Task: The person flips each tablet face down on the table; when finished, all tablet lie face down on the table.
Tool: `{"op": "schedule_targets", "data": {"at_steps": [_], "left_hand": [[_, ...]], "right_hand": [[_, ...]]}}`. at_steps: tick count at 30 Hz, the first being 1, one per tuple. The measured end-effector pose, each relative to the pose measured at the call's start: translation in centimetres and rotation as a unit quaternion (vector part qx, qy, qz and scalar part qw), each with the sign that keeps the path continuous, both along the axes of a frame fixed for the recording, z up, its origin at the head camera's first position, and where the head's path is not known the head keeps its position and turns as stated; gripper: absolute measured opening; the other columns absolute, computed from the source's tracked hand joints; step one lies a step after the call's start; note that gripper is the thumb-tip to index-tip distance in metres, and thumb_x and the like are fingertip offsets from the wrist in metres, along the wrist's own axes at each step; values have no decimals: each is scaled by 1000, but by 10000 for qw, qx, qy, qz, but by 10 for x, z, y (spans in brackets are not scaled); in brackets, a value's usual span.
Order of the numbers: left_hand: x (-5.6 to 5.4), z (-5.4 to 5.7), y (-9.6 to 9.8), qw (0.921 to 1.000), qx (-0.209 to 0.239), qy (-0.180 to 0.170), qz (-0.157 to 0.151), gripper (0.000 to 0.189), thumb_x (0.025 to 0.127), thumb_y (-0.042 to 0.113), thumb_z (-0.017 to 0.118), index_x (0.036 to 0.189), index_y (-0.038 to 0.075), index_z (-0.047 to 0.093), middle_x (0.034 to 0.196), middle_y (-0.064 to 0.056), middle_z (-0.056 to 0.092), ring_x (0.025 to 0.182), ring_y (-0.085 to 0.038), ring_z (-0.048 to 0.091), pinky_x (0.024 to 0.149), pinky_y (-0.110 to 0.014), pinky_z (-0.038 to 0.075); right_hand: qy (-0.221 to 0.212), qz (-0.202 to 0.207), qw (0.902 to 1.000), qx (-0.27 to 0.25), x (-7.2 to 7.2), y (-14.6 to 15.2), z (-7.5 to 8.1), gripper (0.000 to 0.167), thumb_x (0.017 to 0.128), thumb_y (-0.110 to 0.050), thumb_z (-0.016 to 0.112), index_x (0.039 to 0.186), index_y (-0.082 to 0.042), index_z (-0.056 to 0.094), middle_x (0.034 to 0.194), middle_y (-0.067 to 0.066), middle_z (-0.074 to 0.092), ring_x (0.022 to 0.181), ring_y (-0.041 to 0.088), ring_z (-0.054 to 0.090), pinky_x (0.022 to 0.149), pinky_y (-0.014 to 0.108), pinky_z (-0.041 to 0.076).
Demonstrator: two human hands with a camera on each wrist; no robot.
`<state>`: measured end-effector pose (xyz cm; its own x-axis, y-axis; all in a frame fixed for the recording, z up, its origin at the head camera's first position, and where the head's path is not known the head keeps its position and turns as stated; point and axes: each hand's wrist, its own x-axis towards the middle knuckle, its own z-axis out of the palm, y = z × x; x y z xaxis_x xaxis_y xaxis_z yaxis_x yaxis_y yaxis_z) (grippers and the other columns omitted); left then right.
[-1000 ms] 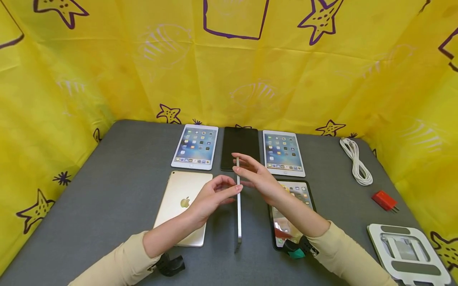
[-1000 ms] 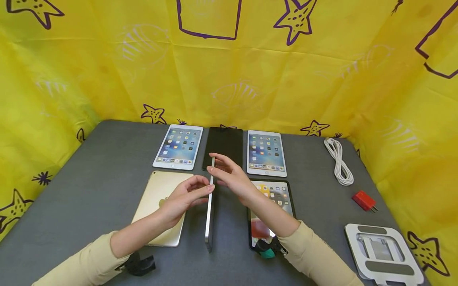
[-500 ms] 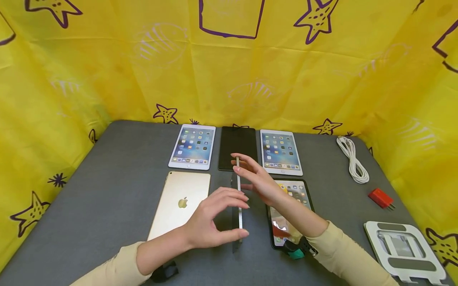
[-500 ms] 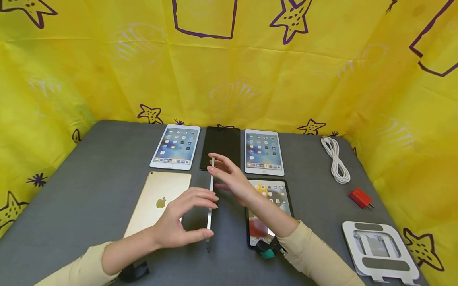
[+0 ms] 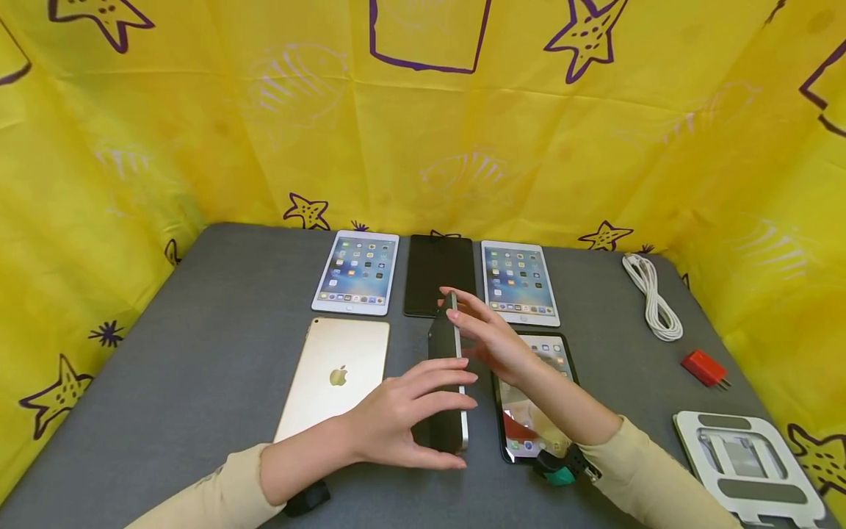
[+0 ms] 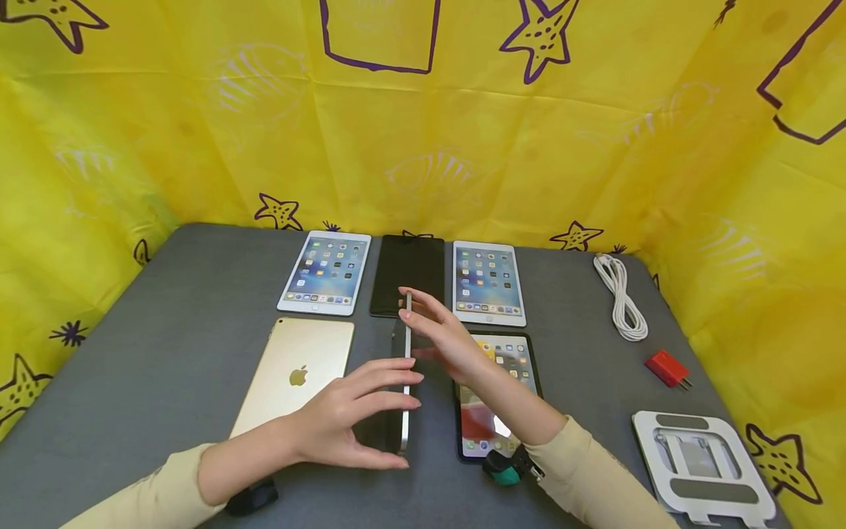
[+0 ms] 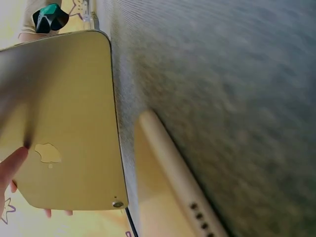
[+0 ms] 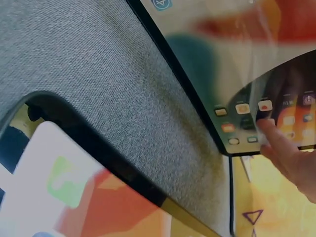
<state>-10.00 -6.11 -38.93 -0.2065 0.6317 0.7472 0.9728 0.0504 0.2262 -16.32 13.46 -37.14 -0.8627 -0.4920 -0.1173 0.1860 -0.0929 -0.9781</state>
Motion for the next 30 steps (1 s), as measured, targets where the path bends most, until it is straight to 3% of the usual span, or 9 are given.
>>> {"op": "schedule_targets", "data": {"at_steps": [5, 10, 13, 18, 22, 30], "left_hand": [[0, 1, 7, 9997, -110, 175, 134, 62, 71, 41, 84, 120, 9, 63, 133, -11, 56, 131, -28, 46, 96, -25, 47], [-1, 4, 15, 9984, -281, 369, 328, 52, 72, 44, 80, 112, 13, 67, 126, -4, 60, 129, -22, 48, 87, -16, 48], [-1, 6, 17, 9977, -431, 389, 350, 49, 73, 45, 78, 110, 15, 68, 124, -1, 62, 129, -20, 48, 84, -14, 48], [-2, 7, 20, 9964, -696, 410, 253, 48, 75, 46, 77, 111, 16, 68, 123, -1, 62, 129, -19, 47, 78, -11, 48], [-3, 7, 23, 9936, -881, 653, 278, 48, 76, 48, 75, 111, 16, 69, 123, -1, 62, 128, -18, 48, 79, -12, 49], [-1, 5, 28, 9823, -1459, 1069, 482, 50, 77, 54, 70, 113, 19, 68, 121, 2, 62, 128, -16, 48, 64, -12, 51]], "right_hand": [[-345, -7, 9992, -210, 2, 9, 2, 56, 101, -20, 49, 154, -16, 29, 151, 14, 36, 129, 39, 47, 90, 43, 52], [-482, 19, 9983, -325, 1, 17, 1, 57, 102, -17, 46, 155, -13, 25, 149, 20, 35, 116, 29, 59, 87, 41, 54], [-555, 24, 9976, -423, 2, 20, 0, 57, 103, -18, 45, 155, -12, 24, 145, 20, 39, 111, 27, 61, 86, 40, 54], [-658, -128, 9960, -594, 6, 25, -2, 56, 103, -17, 44, 155, -11, 23, 128, 7, 53, 104, 24, 62, 82, 36, 55], [-706, -304, 9951, -618, 9, 29, -5, 56, 104, -15, 43, 155, -9, 23, 117, 1, 59, 96, 20, 63, 78, 33, 55], [-842, -665, 9928, -524, 16, 35, -13, 55, 103, -11, 44, 153, -3, 25, 116, -2, 62, 96, 16, 63, 79, 30, 55]]}}
